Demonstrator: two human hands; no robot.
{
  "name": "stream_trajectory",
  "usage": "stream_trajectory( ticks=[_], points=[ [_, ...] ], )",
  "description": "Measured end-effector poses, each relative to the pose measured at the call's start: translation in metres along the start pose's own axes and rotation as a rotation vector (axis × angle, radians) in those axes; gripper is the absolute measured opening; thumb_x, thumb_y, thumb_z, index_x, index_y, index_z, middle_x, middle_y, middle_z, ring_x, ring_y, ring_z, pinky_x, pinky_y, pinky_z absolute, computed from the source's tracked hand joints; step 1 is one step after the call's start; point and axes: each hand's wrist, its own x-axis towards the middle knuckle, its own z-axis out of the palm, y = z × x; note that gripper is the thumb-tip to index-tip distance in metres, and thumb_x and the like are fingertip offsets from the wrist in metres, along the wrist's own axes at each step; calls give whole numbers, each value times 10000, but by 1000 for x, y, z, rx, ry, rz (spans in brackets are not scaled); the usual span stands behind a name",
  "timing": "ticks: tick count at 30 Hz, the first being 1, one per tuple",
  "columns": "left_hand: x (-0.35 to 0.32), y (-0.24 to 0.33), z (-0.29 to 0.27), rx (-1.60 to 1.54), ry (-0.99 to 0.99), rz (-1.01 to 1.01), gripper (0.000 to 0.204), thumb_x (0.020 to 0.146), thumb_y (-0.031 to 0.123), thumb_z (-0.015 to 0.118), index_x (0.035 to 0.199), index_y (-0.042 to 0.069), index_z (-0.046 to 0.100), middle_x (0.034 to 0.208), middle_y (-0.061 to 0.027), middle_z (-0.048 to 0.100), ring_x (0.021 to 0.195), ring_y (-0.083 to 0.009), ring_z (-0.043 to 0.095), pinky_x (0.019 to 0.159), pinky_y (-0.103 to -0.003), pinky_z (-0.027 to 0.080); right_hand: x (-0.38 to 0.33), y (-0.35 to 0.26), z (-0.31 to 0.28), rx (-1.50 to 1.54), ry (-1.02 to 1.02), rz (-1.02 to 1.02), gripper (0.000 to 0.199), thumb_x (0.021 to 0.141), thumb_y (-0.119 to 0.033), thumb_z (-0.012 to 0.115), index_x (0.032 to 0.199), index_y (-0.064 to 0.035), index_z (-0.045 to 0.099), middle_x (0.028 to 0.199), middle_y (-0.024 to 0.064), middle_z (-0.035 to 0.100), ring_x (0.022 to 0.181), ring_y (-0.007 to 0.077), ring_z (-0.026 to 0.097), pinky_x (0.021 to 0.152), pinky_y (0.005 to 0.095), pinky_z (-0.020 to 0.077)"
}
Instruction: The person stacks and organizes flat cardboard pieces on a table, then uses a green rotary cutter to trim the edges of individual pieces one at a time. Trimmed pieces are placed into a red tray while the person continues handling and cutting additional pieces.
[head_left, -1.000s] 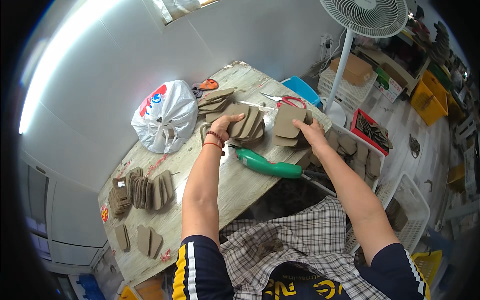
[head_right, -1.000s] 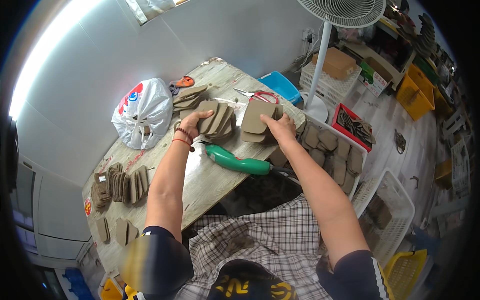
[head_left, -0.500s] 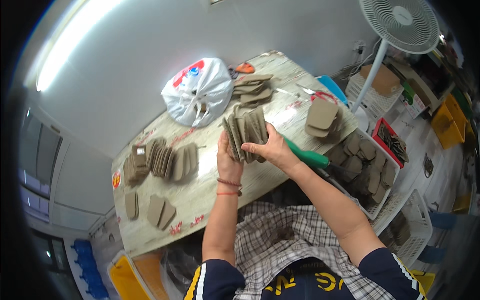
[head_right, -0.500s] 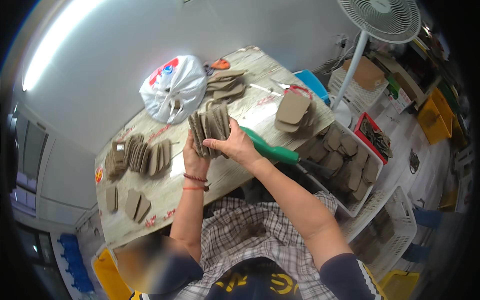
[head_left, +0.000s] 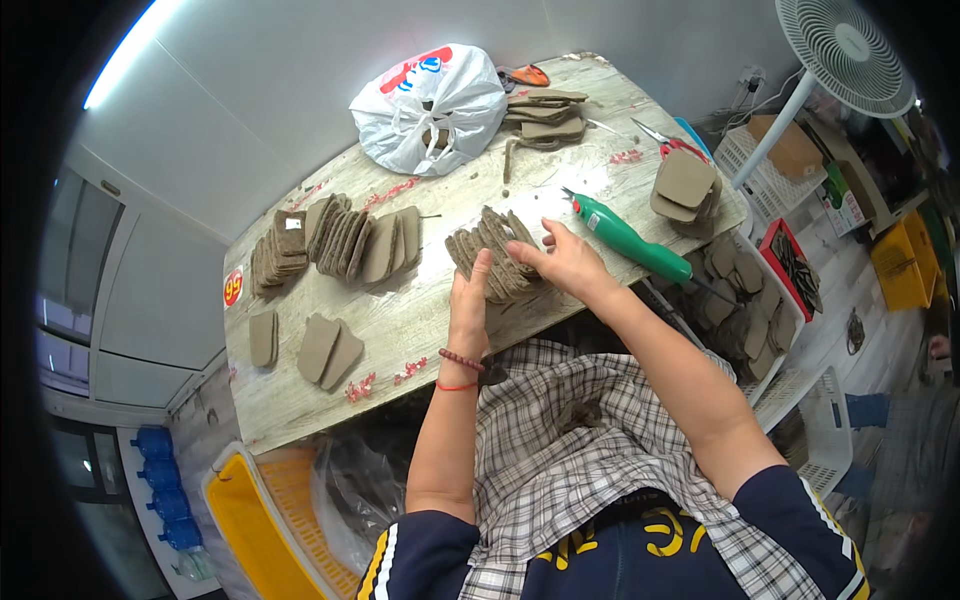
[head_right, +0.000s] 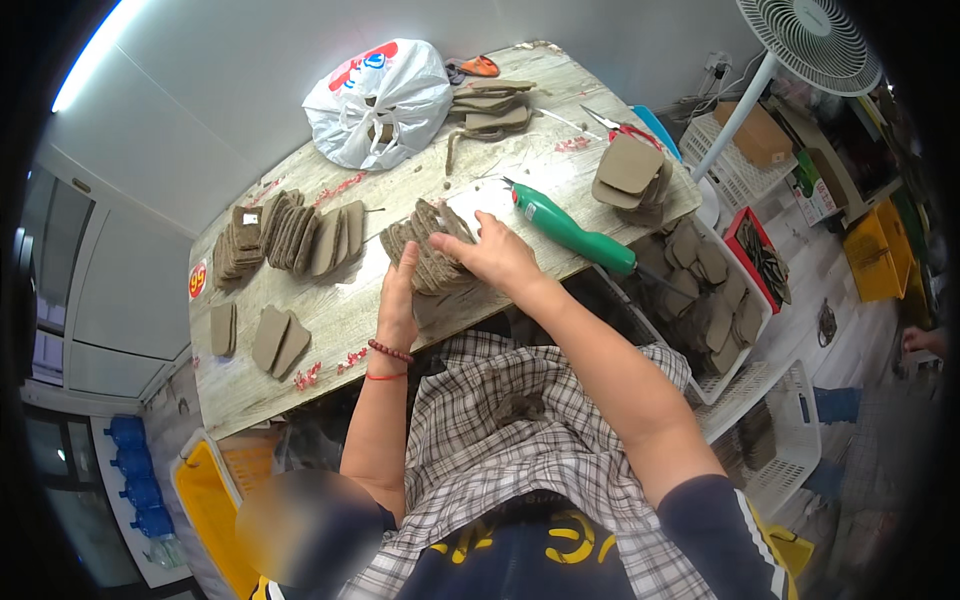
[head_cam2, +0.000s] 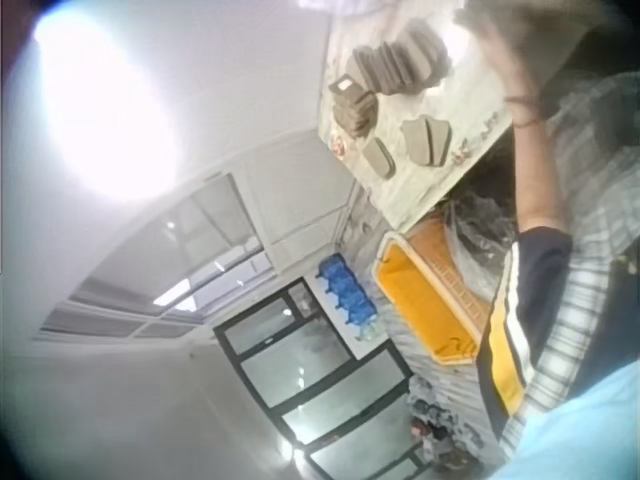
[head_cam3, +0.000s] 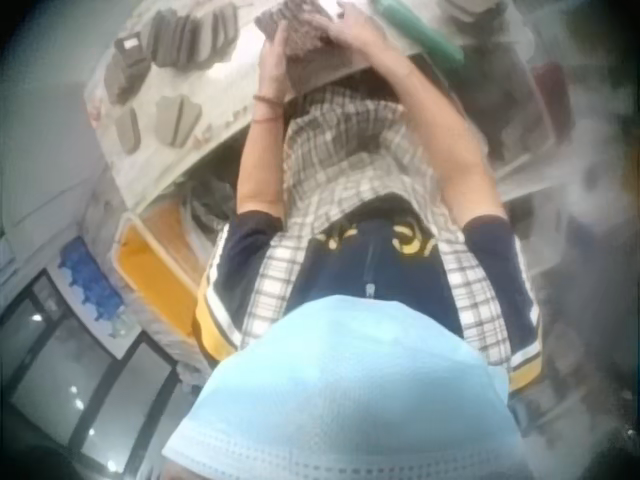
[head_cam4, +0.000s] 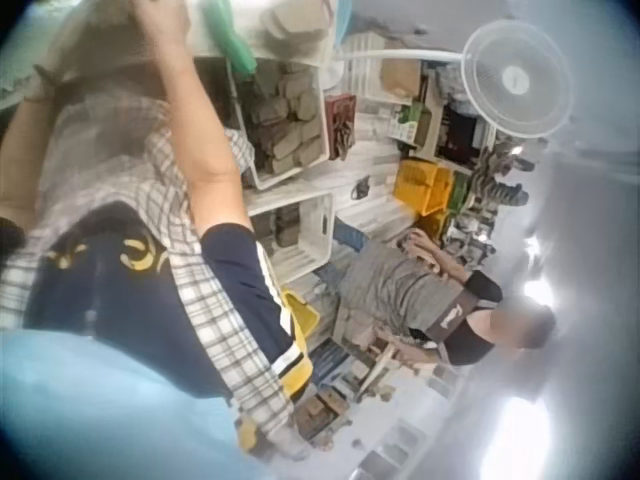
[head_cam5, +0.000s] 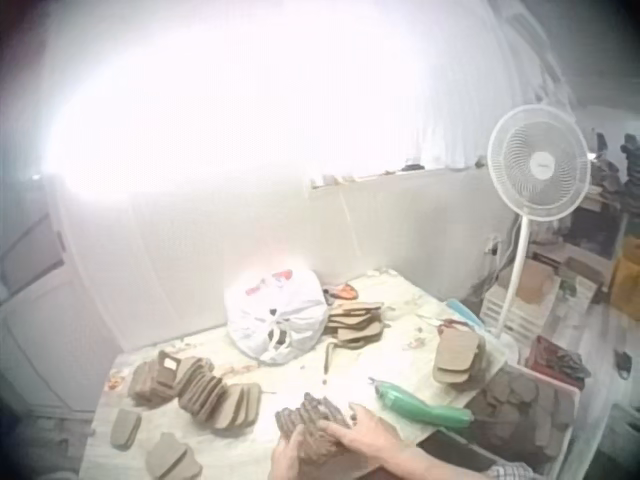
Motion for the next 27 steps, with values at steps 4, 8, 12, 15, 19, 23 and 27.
stream_trajectory(
  ticks=[4, 8, 12, 15, 19, 23, 27],
  points=[
    [20, 11, 7, 48, -115, -184, 485, 932, 321, 610, 1282, 2, 508, 1286, -115, 540, 1053, -178, 582, 892, -312, 483, 49, -13, -1, 47, -387, 292, 1032, 706, -729, 607, 1330, 80, 458, 1313, 269, 525, 1205, 342, 543, 995, 398, 428],
    [16, 1, 9, 147, -8, 381, 375, 905, 115, 637, 1243, 11, 513, 1221, -82, 536, 1033, -176, 592, 850, -303, 520, 16, -24, 23, 134, 177, -161, 744, 752, -498, 731, 1228, 44, 546, 1098, 210, 623, 1021, 285, 612, 886, 354, 477],
    [5, -7, 14, 33, -153, 520, 796, 772, -28, 740, 1418, 51, 281, 1285, -94, 496, 1163, -209, 535, 962, -328, 476, -16, -8, 3, 167, 473, -813, 860, 717, -340, 821, 1370, 31, 402, 1234, 179, 529, 1174, 302, 514, 1018, 396, 398],
    [-6, -8, 17, 281, -184, 559, 1114, 647, 98, 877, 1482, 63, 141, 1407, -121, 391, 1263, -245, 453, 1044, -366, 411, -17, 38, 9, 95, 383, -749, 952, 696, -496, 800, 1372, 31, 387, 1272, 194, 487, 1203, 321, 484, 1037, 411, 385],
    [12, -40, -11, 216, -277, 297, 975, 682, 149, 861, 1433, 41, 249, 1376, -123, 421, 1253, -243, 456, 1037, -370, 419, -14, 54, 37, 118, 349, -730, 929, 729, -562, 734, 1378, 12, 399, 1287, 201, 480, 1190, 358, 487, 1022, 409, 402],
    [6, 0, 33, 43, -297, 259, 765, 730, 146, 820, 1350, 21, 391, 1307, -104, 481, 1215, -211, 478, 1004, -354, 437, -20, 27, 15, 278, 423, -578, 673, 877, -565, 567, 1222, 11, 519, 1095, 225, 553, 1062, 377, 544, 931, 420, 438],
    [49, 57, 98, 733, -363, 842, 433, 806, 159, 723, 1177, -5, 571, 1182, -84, 586, 1015, -148, 596, 815, -294, 505, -20, 5, -68, 381, 527, -308, 585, 942, -556, 463, 1075, 3, 579, 970, 265, 627, 936, 453, 599, 808, 467, 484]
  ],
)
